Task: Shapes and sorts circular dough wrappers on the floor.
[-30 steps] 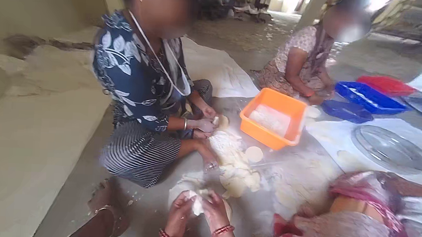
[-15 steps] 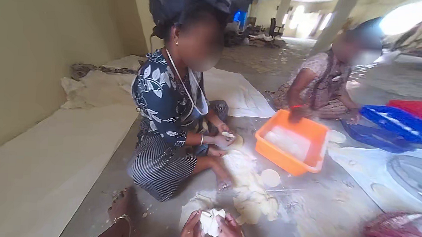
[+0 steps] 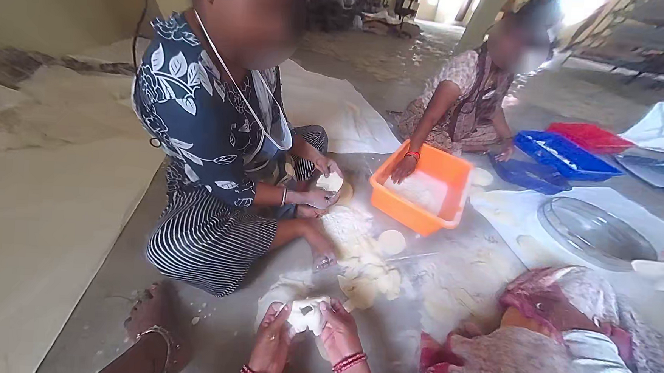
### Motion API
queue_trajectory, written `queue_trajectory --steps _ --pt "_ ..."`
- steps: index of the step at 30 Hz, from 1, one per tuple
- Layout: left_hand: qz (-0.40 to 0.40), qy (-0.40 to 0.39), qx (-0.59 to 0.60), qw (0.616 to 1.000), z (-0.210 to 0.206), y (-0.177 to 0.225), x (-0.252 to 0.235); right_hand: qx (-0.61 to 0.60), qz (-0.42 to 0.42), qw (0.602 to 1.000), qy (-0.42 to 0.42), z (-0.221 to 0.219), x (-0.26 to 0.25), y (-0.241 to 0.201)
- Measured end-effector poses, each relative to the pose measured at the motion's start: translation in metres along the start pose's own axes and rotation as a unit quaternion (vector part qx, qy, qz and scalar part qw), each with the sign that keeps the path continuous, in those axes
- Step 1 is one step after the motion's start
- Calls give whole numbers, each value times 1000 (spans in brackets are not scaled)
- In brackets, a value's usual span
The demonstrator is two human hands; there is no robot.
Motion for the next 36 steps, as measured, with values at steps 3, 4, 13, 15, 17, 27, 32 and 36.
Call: queue_trajectory --steps 3,4,13,15,17,27,32,36 --pt "7 0 -5 1000 0 -1 0 -4 -11 1000 0 2 -1 0" --pt "12 -3 -22 1000 0 0 0 16 -5 1000 3 4 -2 -2" --pt "-77 181 -122 973 63 44 -18 306 351 862 201 64 -2 -122" --pt "-81 222 -105 966 75 47 -21 357 341 845 206 58 -1 -115" --pt "-77 237 -93 964 78 46 -21 439 317 827 151 40 -7 -84" --pt "-61 227 -105 966 69 40 -13 750 303 557 -189 -53 -30 89" --pt "-74 208 -115 969 82 36 -21 736 300 588 -152 -54 -37 73" --pt "-115 116 -245 956 69 37 -24 472 229 846 -93 -46 -34 43"
Point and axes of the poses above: each hand's wrist, its own x-axis away from the middle knuckle, its own z-axis out of the back of the hand, y = z × x, the point moved 7 cm from there along -x, towards the middle knuckle, and after that the axes turned 4 degrees about y, right-handed, at the moved point
